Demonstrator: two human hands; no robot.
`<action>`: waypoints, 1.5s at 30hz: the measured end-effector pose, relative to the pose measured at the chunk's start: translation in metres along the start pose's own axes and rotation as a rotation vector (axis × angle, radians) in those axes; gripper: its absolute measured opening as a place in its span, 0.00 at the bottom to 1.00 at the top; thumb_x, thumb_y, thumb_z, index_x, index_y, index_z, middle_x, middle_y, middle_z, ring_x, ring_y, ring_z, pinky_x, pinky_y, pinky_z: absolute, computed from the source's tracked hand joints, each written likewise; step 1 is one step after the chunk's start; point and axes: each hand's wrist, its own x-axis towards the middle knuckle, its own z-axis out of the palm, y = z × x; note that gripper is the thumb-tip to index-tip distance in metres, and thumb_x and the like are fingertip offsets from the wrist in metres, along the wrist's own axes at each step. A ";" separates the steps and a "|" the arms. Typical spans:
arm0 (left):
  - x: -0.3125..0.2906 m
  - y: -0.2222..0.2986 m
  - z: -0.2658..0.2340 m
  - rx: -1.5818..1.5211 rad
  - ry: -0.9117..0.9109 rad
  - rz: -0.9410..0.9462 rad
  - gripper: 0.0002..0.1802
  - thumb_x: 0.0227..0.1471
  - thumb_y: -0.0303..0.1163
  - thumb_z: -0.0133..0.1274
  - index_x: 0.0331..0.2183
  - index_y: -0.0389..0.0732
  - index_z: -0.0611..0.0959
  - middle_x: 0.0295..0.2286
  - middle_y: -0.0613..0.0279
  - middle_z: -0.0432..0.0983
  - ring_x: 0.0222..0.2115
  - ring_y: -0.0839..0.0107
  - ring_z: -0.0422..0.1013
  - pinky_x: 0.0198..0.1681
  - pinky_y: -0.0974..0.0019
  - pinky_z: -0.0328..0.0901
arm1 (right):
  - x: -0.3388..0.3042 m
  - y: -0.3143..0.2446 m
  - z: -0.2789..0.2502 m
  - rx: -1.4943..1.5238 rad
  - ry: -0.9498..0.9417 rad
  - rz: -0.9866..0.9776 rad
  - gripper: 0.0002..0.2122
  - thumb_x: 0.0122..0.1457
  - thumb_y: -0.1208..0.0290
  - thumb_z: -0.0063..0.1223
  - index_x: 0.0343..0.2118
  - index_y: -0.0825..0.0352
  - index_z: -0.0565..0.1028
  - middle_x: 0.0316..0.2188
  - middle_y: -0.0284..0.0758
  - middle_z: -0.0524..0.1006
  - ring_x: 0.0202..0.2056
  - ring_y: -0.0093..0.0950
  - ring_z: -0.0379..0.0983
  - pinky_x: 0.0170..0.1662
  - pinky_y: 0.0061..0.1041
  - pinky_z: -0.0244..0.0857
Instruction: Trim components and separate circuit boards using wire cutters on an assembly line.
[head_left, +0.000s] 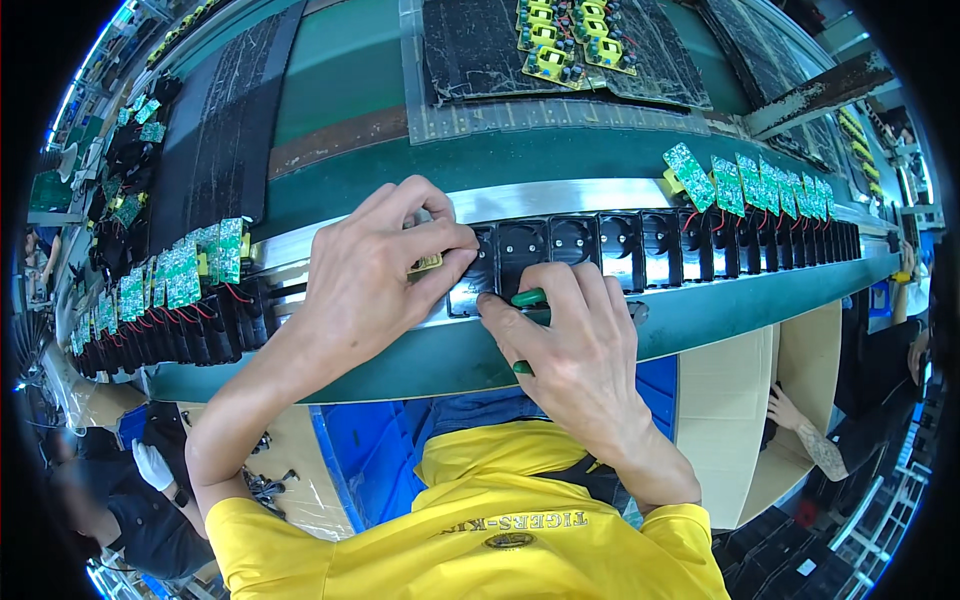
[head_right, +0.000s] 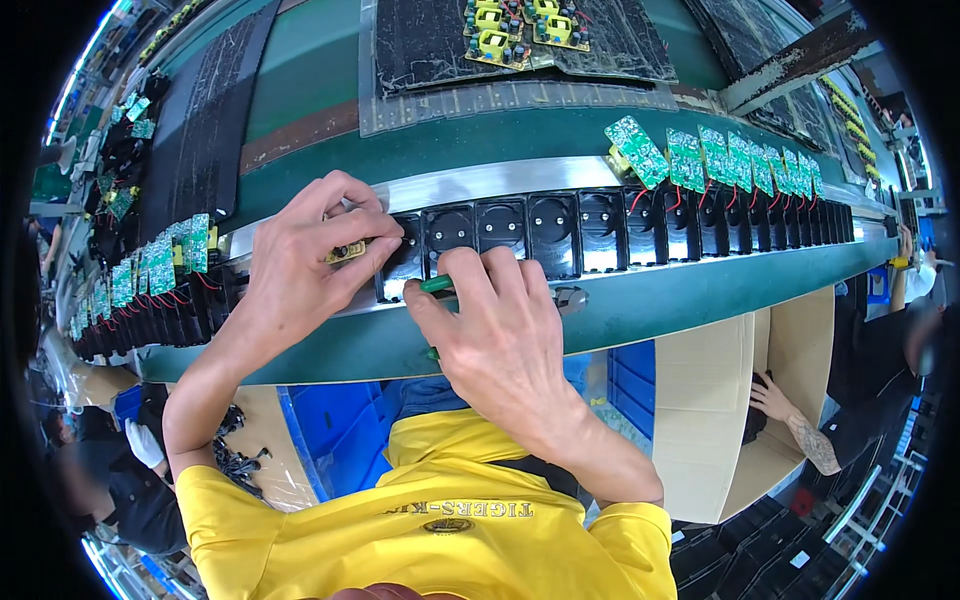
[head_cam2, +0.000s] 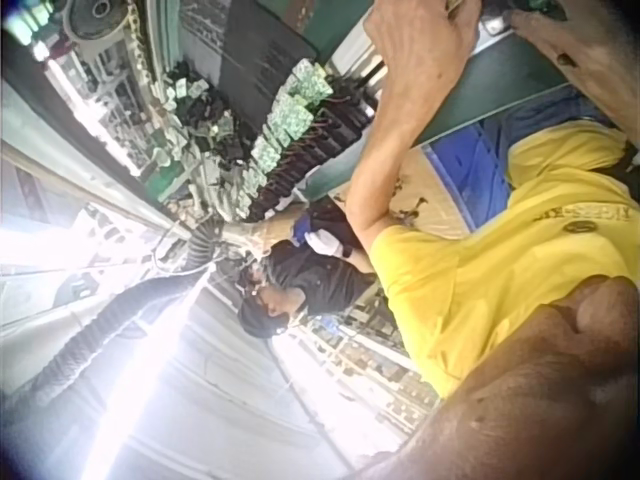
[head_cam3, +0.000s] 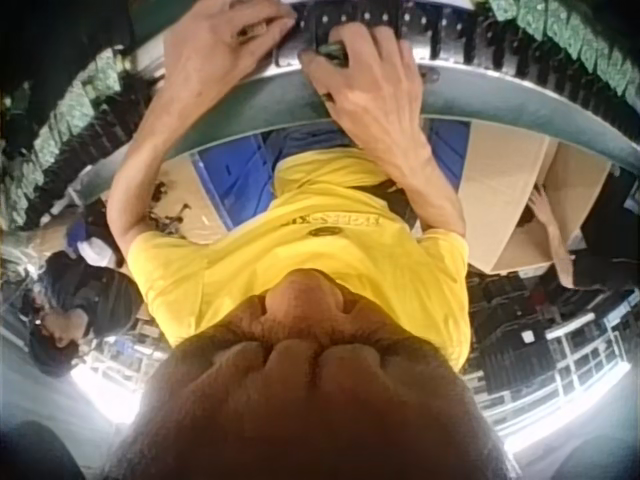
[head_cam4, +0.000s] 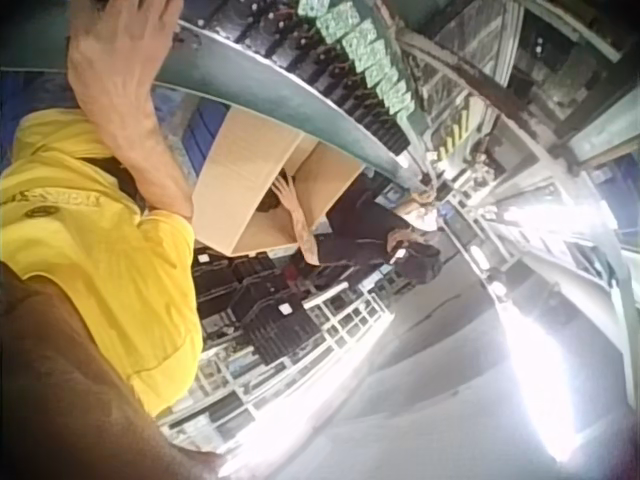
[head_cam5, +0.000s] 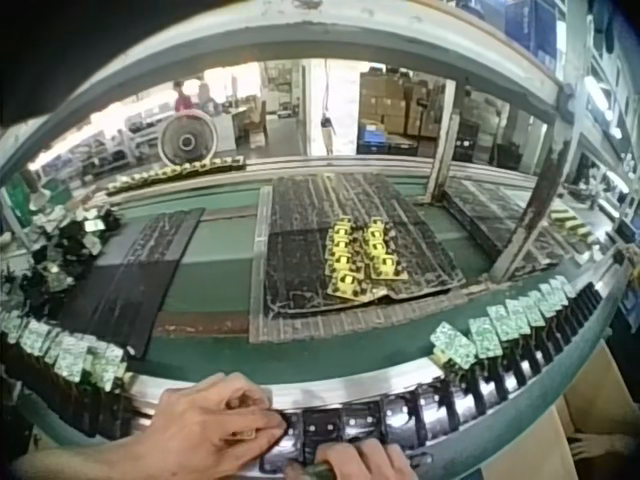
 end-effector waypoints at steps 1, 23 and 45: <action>0.000 0.000 0.000 0.028 0.001 0.013 0.02 0.60 0.29 0.70 0.36 0.43 0.94 0.41 0.70 0.79 0.32 0.69 0.75 0.34 0.63 0.69 | 0.000 0.000 0.000 0.004 0.002 -0.001 0.11 0.56 0.74 0.76 0.42 0.55 0.92 0.47 0.34 0.75 0.43 0.33 0.71 0.47 0.34 0.68; 0.005 0.002 -0.006 -0.102 -0.086 -0.107 0.04 0.56 0.22 0.71 0.36 0.39 0.94 0.39 0.68 0.81 0.33 0.72 0.74 0.37 0.67 0.69 | 0.000 0.002 0.001 0.000 0.009 -0.011 0.08 0.58 0.72 0.76 0.41 0.55 0.92 0.46 0.34 0.75 0.43 0.33 0.71 0.46 0.33 0.69; 0.007 0.004 -0.005 -0.048 -0.071 -0.043 0.03 0.56 0.23 0.71 0.35 0.39 0.94 0.38 0.68 0.80 0.33 0.72 0.74 0.36 0.67 0.68 | 0.001 0.001 -0.002 -0.008 -0.027 0.001 0.09 0.59 0.72 0.76 0.42 0.54 0.91 0.46 0.33 0.74 0.43 0.32 0.70 0.45 0.33 0.70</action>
